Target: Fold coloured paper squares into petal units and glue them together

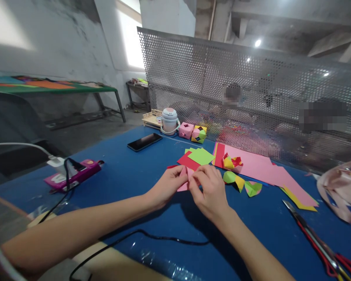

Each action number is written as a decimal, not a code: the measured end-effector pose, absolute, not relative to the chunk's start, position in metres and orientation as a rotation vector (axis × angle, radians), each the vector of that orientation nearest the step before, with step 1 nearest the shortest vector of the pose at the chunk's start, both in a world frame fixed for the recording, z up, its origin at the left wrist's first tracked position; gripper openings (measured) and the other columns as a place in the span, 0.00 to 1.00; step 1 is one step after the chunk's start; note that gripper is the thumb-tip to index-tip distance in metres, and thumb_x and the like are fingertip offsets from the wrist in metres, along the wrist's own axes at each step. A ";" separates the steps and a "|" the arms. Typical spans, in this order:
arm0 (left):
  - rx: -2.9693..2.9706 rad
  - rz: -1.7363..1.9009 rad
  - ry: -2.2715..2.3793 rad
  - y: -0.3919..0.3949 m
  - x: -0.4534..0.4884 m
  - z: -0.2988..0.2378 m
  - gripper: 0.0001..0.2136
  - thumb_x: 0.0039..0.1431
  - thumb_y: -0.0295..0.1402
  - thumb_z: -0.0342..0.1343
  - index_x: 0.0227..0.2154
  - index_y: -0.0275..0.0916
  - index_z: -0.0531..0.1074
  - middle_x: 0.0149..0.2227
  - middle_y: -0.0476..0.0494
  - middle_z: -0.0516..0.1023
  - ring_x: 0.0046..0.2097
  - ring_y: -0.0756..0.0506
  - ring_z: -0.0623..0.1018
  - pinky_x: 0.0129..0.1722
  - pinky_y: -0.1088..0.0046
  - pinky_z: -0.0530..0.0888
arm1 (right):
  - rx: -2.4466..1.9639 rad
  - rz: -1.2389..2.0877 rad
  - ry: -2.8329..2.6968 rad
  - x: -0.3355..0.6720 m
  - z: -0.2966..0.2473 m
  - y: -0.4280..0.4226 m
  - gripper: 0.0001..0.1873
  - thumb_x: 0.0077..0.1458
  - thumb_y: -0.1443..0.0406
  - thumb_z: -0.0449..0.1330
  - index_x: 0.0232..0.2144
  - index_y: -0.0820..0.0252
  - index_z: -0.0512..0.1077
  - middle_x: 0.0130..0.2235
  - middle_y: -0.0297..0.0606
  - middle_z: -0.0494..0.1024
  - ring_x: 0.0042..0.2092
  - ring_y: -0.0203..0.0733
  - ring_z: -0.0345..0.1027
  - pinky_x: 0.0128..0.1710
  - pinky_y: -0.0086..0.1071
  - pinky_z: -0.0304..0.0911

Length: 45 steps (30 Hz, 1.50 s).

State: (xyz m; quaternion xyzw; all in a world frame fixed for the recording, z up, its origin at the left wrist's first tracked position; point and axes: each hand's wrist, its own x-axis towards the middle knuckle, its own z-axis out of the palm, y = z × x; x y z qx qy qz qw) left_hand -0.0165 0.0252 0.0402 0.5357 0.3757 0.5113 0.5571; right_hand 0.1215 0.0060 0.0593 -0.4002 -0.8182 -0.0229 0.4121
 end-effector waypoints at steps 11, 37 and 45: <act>1.383 1.206 0.916 0.023 -0.019 0.044 0.13 0.47 0.30 0.50 0.15 0.38 0.52 0.18 0.56 0.54 0.23 0.54 0.55 0.22 0.79 0.53 | -1.157 0.286 -2.004 0.126 0.063 0.012 0.07 0.56 0.68 0.52 0.30 0.59 0.69 0.28 0.35 0.70 0.32 0.39 0.64 0.33 0.31 0.59; 1.478 1.137 0.873 0.025 -0.019 0.035 0.13 0.52 0.37 0.51 0.18 0.36 0.58 0.21 0.54 0.55 0.25 0.53 0.57 0.25 0.78 0.56 | -1.106 0.029 -2.088 0.127 0.060 0.010 0.07 0.58 0.66 0.51 0.32 0.61 0.69 0.32 0.38 0.70 0.35 0.40 0.63 0.35 0.33 0.59; 1.565 1.066 0.837 0.022 -0.017 0.034 0.11 0.52 0.36 0.49 0.20 0.35 0.62 0.22 0.52 0.59 0.27 0.52 0.59 0.27 0.77 0.58 | -1.085 -0.070 -2.124 0.125 0.056 0.010 0.09 0.59 0.66 0.50 0.31 0.60 0.69 0.31 0.39 0.71 0.34 0.40 0.63 0.34 0.33 0.57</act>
